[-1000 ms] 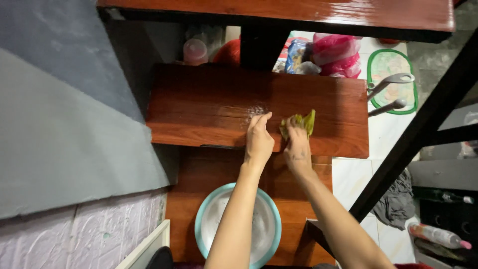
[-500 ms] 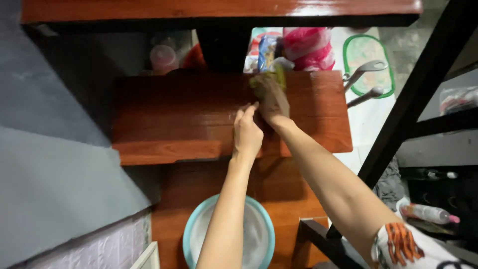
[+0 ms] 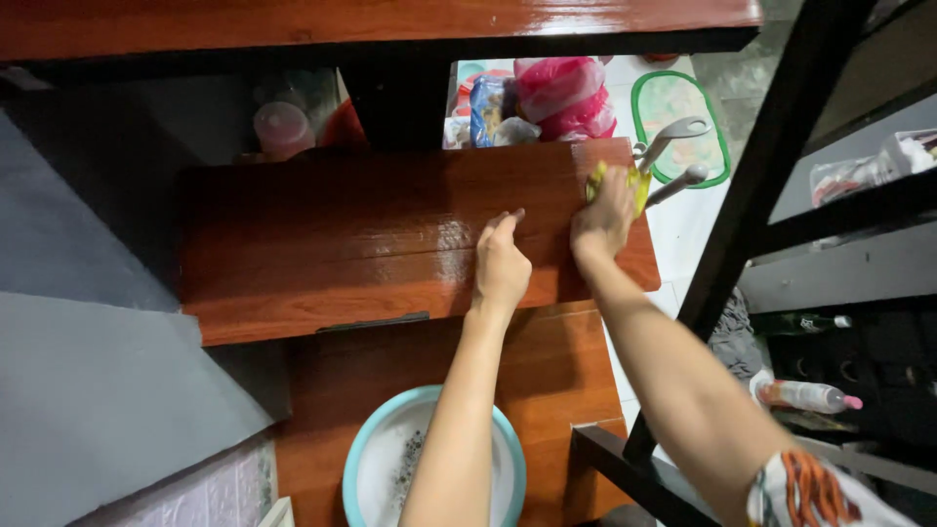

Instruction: Cleaning wooden stairs with a cloth and a basin of soapy water.

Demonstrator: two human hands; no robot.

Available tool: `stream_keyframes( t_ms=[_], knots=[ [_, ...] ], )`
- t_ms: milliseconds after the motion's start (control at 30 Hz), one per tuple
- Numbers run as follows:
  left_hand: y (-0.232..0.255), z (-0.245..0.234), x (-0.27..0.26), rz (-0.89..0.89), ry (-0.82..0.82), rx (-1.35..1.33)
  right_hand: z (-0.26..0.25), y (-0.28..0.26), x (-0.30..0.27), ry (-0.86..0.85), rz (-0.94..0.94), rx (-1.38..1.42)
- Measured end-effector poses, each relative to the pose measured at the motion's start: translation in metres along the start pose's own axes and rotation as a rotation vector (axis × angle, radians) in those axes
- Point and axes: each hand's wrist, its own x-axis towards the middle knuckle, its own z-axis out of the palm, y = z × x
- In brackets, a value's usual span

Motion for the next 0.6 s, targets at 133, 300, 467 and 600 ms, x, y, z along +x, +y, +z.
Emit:
stream_keyframes(
  t_ms=[133,300,467,600],
  knots=[
    [0.016,-0.008,-0.006,-0.125,-0.072,0.035,-0.063,-0.014,-0.056,-0.084,0.159,-0.04],
    [0.023,-0.032,-0.022,-0.121,-0.069,0.117,-0.069,-0.006,-0.106,-0.012,0.095,-0.031],
    [0.006,-0.05,-0.04,-0.085,0.01,0.167,-0.063,-0.03,-0.143,0.006,-0.103,-0.056],
    [0.0,-0.081,-0.051,-0.074,0.137,0.087,-0.055,-0.1,-0.174,-0.11,-0.385,0.063]
  ],
)
